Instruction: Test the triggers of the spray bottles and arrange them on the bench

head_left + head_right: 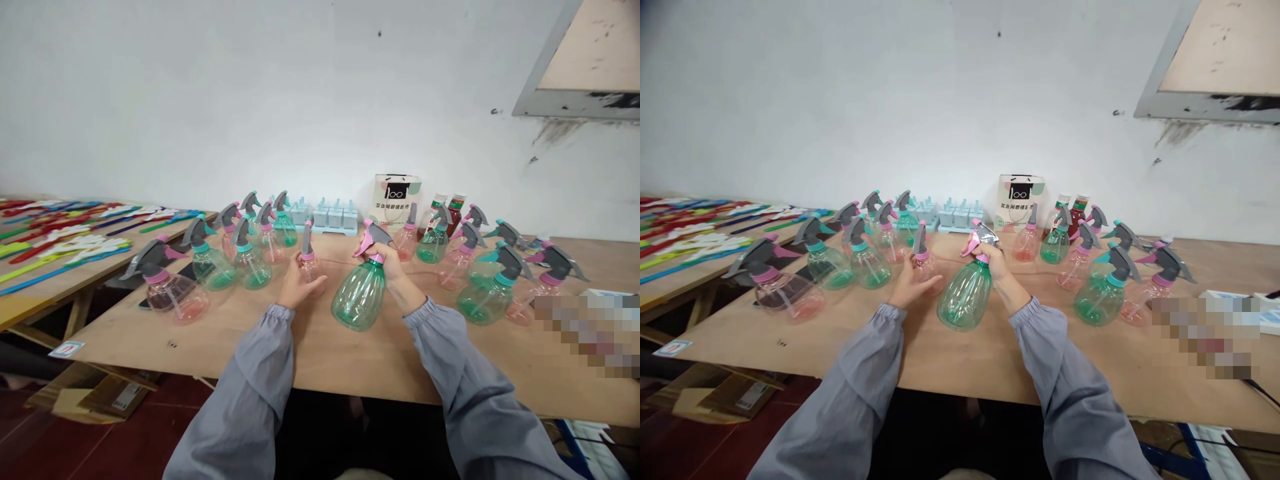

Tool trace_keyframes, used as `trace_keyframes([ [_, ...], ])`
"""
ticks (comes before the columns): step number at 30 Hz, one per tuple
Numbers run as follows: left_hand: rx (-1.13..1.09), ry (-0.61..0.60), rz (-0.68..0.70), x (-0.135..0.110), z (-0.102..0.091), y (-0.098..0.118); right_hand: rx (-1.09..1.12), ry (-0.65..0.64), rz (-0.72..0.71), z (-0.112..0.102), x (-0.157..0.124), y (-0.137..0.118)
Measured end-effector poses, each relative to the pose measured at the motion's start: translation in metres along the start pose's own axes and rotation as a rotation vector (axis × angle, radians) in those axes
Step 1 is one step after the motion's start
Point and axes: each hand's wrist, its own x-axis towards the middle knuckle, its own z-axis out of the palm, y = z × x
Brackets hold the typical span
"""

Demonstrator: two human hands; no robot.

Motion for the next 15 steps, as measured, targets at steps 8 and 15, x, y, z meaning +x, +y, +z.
trace_keyframes([
  [8,0.004,-0.002,-0.018,-0.0001,-0.0004,0.0019,-0.015,-0.087,0.128,-0.0022,0.0006,0.0001],
  [15,-0.027,0.001,-0.028,-0.0005,-0.0012,0.0047,0.026,-0.004,0.098,-0.0014,0.0001,0.0016],
])
